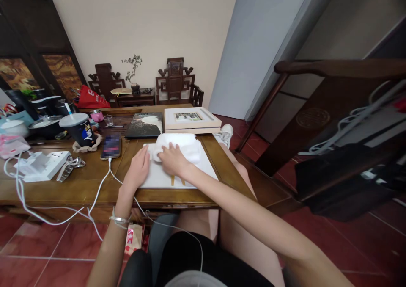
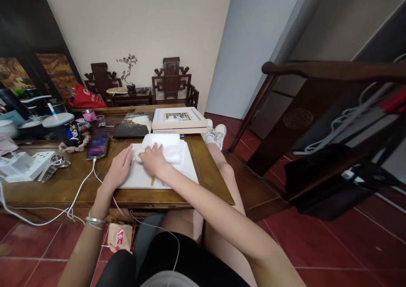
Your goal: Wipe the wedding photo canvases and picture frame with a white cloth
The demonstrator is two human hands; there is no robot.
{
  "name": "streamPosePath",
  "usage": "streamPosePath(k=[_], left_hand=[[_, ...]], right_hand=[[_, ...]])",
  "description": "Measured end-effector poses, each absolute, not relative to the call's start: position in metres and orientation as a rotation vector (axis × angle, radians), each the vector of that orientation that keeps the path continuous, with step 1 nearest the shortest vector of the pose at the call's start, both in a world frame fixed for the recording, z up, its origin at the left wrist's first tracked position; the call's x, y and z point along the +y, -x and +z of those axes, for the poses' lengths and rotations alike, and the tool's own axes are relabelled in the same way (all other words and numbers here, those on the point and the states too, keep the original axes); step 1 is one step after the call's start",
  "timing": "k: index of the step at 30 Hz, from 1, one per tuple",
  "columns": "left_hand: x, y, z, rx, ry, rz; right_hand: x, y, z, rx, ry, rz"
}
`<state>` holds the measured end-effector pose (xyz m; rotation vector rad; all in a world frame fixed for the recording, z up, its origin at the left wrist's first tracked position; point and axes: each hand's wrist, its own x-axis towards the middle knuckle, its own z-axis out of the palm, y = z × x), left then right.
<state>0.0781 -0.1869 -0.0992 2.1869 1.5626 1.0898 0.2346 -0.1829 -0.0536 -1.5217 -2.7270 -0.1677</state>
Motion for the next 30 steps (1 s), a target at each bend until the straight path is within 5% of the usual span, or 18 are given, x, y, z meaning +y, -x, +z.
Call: streamPosePath(k=[10, 21, 30], left_hand=[[-0.193, -0.080, -0.089, 1.532, -1.961, 1.240], [-0.182, -0.075, -0.115, 1.581, -2.329, 0.860], [-0.189, -0.078, -0.101, 1.553, -2.372, 0.830]], right_hand=[[-0.264, -0.257, -0.039, -3.033, 0.740, -0.064], [-0.193, -0.275, -0.026, -2.835, 1.404, -0.036], [-0.133, -0.218, -0.019, -2.785, 1.324, 0.100]])
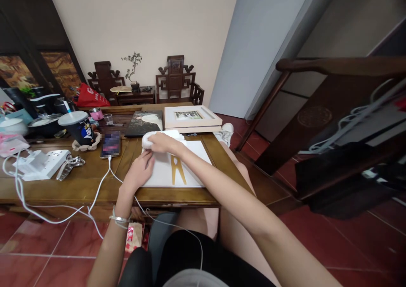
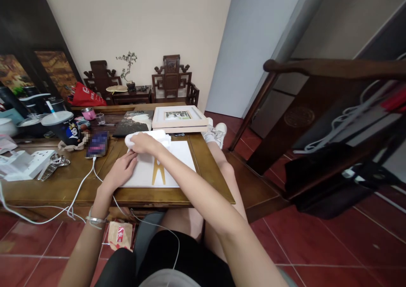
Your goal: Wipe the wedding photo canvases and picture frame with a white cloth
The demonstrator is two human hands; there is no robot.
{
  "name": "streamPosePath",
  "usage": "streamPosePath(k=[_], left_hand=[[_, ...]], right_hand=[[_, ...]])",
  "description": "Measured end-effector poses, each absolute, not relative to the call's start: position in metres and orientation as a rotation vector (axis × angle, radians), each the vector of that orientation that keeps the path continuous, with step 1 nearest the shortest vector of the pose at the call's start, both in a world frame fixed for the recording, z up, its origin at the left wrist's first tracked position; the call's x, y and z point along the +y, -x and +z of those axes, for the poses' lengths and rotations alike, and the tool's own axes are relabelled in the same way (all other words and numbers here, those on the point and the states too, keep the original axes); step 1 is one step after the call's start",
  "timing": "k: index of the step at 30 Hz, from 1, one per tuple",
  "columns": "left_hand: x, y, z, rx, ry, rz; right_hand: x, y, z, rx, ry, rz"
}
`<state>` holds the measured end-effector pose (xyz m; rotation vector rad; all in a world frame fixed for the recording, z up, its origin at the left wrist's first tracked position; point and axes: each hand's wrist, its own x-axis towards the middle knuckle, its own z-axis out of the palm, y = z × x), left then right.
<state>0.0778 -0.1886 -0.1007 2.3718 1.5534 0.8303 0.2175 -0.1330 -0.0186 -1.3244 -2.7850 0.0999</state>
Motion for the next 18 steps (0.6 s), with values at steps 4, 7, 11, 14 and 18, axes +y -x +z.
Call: streamPosePath(k=[4, 7, 11, 14, 18], left_hand=[[-0.190, -0.077, -0.100, 1.514, -2.404, 0.825], [-0.187, -0.076, -0.106, 1.584, -2.400, 0.786], [-0.185, -0.074, -0.113, 1.619, -2.373, 0.771], [-0.185, -0.074, -0.113, 1.580, -2.376, 0.789], [-0.186, -0.076, -0.112, 1.568, -2.336, 0.786]], right_hand=[[-0.129, -0.205, -0.018, -2.760, 1.330, 0.139], [-0.124, -0.224, -0.020, -2.732, 1.378, 0.158], [-0.121, -0.280, -0.021, -2.691, 1.487, 0.150], [-0.126, -0.322, -0.025, -2.668, 1.569, 0.128], [-0.154, -0.351, -0.042, -2.649, 1.629, 0.092]])
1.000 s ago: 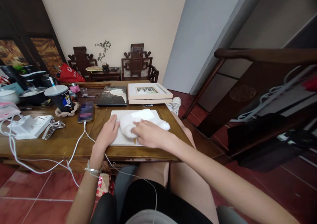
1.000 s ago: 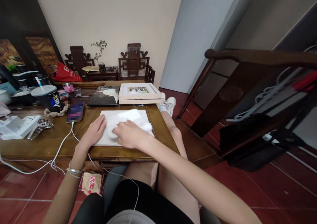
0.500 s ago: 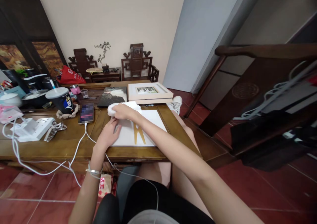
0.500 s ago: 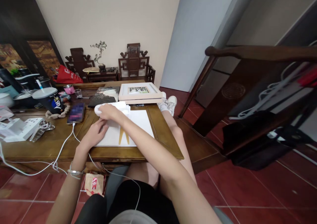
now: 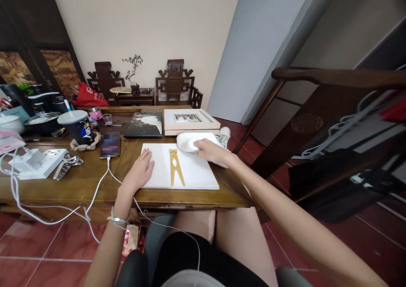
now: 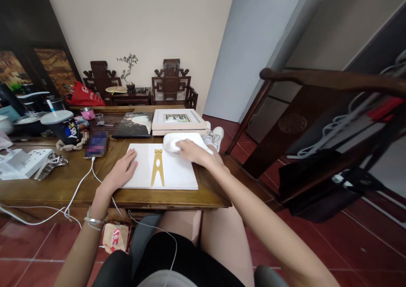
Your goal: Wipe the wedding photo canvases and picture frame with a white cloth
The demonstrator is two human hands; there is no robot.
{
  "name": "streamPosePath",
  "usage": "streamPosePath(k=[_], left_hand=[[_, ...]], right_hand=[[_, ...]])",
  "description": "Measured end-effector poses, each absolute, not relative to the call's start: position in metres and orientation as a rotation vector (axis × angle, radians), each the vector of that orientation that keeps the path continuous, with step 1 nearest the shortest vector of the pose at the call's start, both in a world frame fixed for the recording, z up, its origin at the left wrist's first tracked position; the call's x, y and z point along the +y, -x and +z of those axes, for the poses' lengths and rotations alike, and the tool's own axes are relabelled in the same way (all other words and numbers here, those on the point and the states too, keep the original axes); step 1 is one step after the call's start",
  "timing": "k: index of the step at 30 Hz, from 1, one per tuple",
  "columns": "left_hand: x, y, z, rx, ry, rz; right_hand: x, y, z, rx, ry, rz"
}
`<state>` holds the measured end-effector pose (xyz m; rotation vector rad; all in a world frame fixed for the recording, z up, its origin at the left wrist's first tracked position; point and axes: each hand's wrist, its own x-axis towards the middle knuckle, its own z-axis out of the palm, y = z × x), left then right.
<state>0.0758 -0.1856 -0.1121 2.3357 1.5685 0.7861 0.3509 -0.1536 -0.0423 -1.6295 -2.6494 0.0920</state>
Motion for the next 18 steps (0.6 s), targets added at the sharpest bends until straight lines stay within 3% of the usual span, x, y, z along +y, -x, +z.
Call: streamPosePath(k=[10, 18], left_hand=[[-0.182, -0.077, -0.113, 1.611, -2.368, 0.731], [-0.182, -0.076, -0.114, 1.610, -2.418, 0.732]], right_hand=[[-0.297, -0.366, -0.057, -2.698, 1.313, 0.216], [-0.213, -0.358, -0.064, -2.658, 1.402, 0.071]])
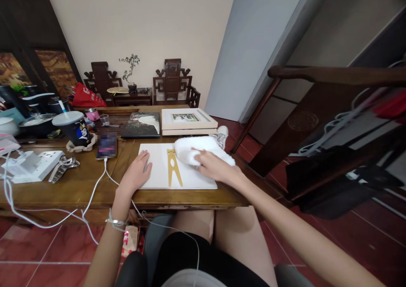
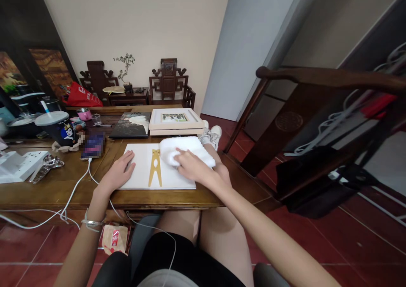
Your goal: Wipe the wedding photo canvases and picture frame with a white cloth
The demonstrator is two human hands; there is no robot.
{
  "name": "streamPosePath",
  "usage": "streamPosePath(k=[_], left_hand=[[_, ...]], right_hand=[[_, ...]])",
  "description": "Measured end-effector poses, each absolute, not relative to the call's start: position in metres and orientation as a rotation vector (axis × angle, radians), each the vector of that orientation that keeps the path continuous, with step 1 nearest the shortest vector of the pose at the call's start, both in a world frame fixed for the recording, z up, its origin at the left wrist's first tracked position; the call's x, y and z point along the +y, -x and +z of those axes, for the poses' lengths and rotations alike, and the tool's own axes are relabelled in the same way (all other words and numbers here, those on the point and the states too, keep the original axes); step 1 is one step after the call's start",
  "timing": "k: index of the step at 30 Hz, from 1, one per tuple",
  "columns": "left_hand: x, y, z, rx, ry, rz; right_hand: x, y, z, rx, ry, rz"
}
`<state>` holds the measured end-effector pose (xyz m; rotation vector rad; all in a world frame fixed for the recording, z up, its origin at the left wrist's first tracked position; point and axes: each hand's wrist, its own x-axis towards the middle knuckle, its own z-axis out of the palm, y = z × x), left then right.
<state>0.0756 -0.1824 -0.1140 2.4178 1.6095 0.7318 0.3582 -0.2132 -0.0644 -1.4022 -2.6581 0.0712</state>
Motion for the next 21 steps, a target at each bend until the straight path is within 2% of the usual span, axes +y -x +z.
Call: streamPosePath(k=[5, 9, 21], left_hand=[[-0.181, -0.074, -0.114, 1.596, -2.414, 0.741], [-0.180, -0.073, -0.115, 1.592, -2.411, 0.731], [-0.182, -0.076, -0.113, 1.608, -2.399, 0.710]], right_hand=[[-0.145, -0.348, -0.059, -2.618, 1.556, 0.013], [-0.140, -0.346, -0.056, -2.618, 1.562, 0.000], [-0.306, -0.362, -0.048, -2.685, 1.307, 0.164]])
